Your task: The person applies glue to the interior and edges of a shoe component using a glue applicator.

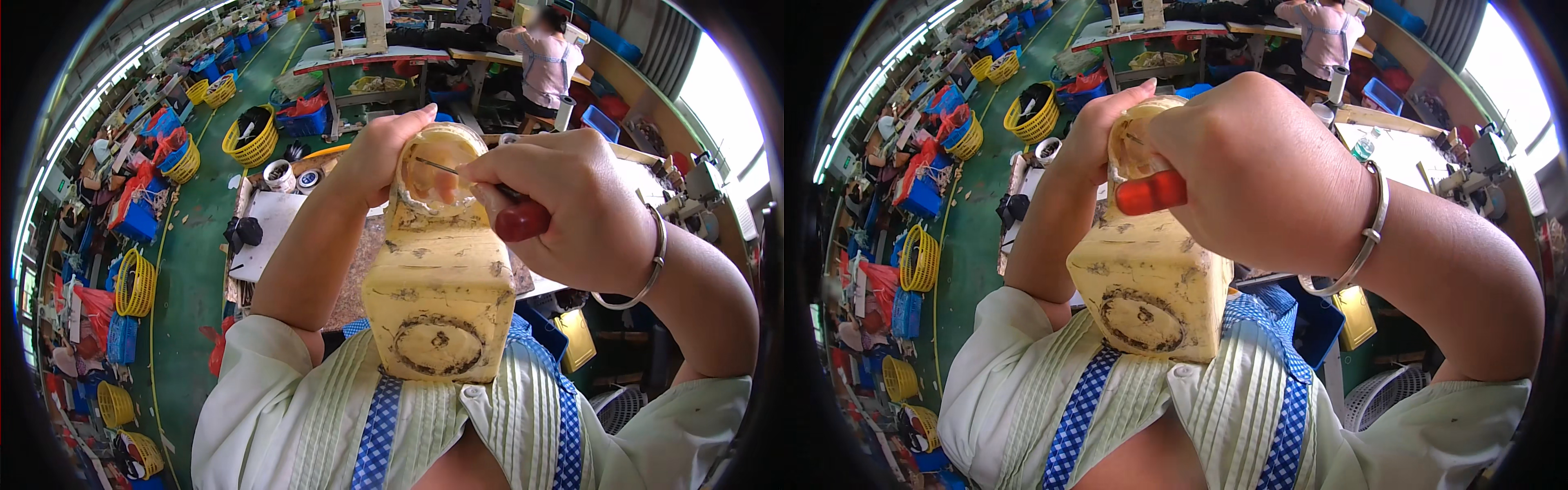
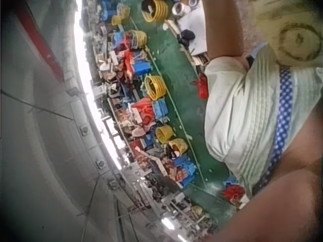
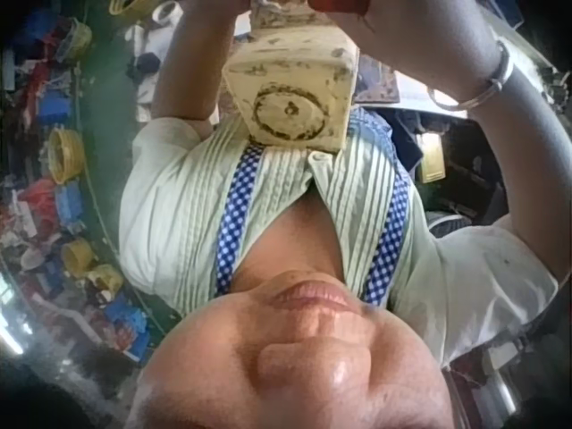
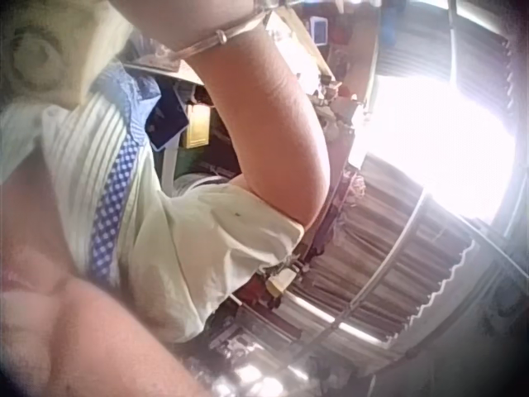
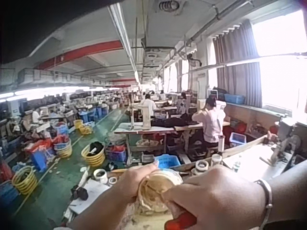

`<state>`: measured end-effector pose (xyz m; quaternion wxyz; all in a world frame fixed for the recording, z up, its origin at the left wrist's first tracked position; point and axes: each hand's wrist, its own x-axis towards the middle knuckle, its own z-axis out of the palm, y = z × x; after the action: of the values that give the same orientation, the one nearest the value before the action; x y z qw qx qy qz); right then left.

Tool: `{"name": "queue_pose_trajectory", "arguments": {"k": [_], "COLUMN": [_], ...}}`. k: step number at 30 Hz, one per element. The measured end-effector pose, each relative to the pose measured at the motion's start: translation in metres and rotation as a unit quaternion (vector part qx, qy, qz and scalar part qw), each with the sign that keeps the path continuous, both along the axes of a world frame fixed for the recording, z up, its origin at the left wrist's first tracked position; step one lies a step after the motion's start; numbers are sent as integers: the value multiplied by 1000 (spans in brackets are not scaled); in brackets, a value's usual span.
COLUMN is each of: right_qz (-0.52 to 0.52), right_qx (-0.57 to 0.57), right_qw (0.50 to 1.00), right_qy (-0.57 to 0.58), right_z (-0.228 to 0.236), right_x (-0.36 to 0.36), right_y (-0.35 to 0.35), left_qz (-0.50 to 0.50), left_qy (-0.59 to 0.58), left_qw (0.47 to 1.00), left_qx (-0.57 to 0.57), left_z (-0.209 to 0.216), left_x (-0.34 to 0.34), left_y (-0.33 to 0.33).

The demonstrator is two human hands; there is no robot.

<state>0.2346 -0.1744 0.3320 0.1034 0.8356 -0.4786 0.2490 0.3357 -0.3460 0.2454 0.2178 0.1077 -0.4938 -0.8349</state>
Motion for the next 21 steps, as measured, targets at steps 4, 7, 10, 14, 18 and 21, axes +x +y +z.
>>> {"name": "queue_pose_trajectory", "arguments": {"k": [4,7,10,14,18,21], "right_qz": [-2,26,-16,-68,-19,12], "right_qx": [6,-8,-22,-35,-80,-23], "right_qw": [1000,999,997,992,991,999], "right_qy": [28,32,74,97,101,-47], "right_z": [0,4,13,10,9,15], "right_x": [-2,-8,-9,-2,-9,-20], "right_y": [1,4,13,22,12,4], "left_qz": [-21,-16,23,10,-1,-16], "left_qy": [-2,0,-7,-15,11,38], "left_qw": [1000,1000,1000,999,1000,999], "left_qx": [5,11,-12,-44,-26,-17], "left_z": [-1,1,7,8,9,11], "left_x": [-1,-1,5,5,5,6], "left_y": [1,1,4,6,7,6]}}
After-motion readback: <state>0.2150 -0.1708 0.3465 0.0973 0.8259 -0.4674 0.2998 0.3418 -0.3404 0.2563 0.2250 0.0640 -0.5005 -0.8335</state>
